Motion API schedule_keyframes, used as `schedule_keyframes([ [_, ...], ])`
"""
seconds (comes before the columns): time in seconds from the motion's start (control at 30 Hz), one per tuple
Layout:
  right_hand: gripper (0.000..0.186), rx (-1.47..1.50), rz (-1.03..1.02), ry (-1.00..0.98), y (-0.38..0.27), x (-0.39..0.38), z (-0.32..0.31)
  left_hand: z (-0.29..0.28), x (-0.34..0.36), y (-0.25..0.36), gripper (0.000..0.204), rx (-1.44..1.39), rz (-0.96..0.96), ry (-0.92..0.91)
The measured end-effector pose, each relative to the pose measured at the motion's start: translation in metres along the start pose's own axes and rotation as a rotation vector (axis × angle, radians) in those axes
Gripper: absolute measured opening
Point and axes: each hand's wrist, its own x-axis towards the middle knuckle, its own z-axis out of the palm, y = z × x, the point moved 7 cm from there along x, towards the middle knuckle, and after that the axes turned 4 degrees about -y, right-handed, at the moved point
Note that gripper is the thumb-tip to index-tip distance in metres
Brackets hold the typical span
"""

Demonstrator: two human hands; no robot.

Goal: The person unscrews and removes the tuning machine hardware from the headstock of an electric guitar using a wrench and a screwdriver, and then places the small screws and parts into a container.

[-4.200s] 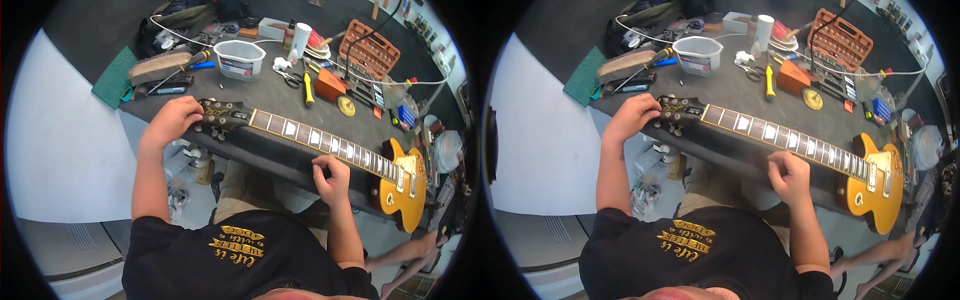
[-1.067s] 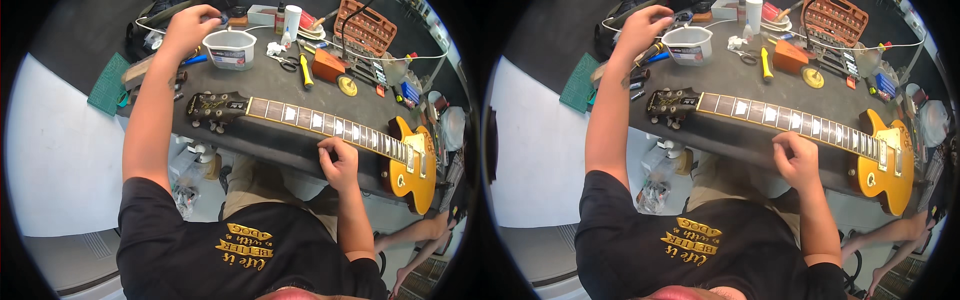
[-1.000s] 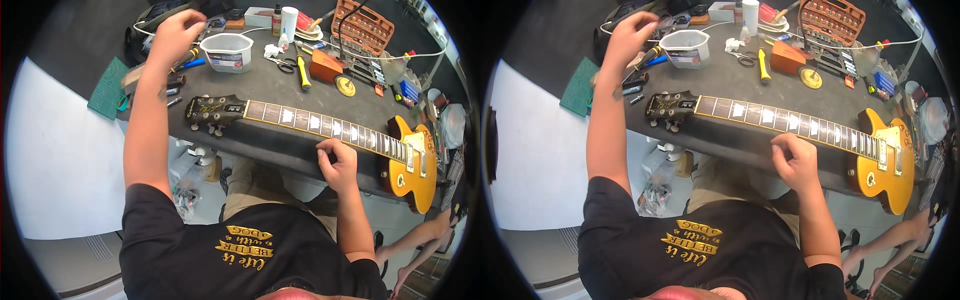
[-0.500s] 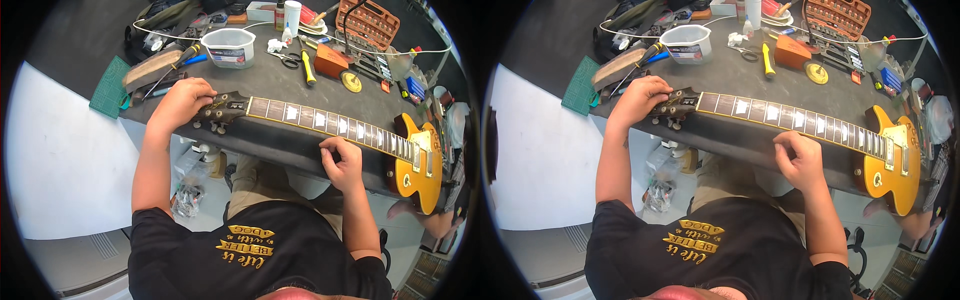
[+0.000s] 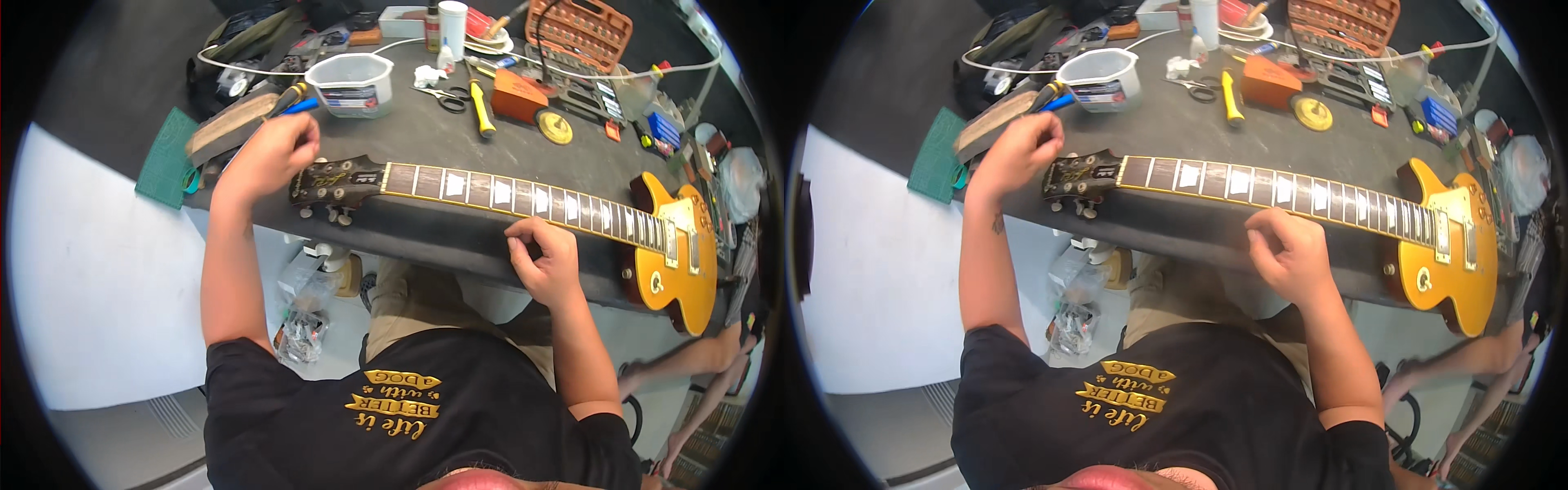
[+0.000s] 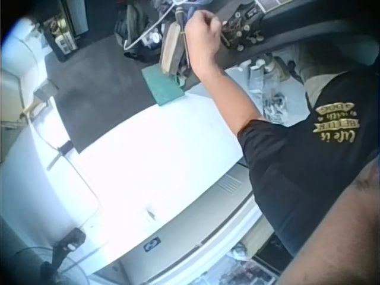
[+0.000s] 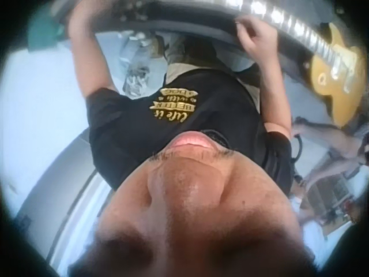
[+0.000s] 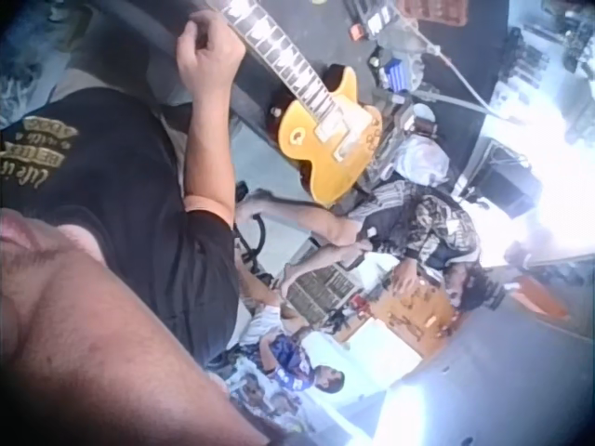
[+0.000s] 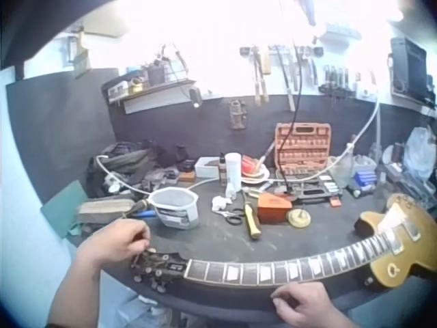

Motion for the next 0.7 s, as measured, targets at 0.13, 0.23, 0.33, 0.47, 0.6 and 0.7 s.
schedule_keyframes([
  [0.13,0.008,-0.031,0.026,0.005,0.004,-0.002,-0.002,-0.046,0.033,0.029,0.013,0.071,0.205,0.339],
  [0.23,0.008,-0.025,0.063,0.029,0.005,-0.005,-0.001,-0.058,0.068,0.027,0.018,0.221,0.351,0.515],
  [0.33,0.008,-0.014,0.08,0.024,0.002,-0.005,-0.002,-0.061,0.077,0.02,0.019,0.23,0.357,0.582],
  [0.47,0.009,-0.016,0.103,0.071,0.004,-0.005,-0.005,-0.046,0.033,0.027,0.014,0.033,0.179,0.403],
  [0.6,0.01,-0.035,0.012,0.047,0.0,-0.002,-0.002,0.011,-0.033,0.033,0.023,0.06,0.132,0.055],
  [0.7,0.011,-0.041,-0.012,0.04,-0.001,-0.001,-0.001,0.034,-0.053,0.031,0.028,0.078,0.134,0.125],
])
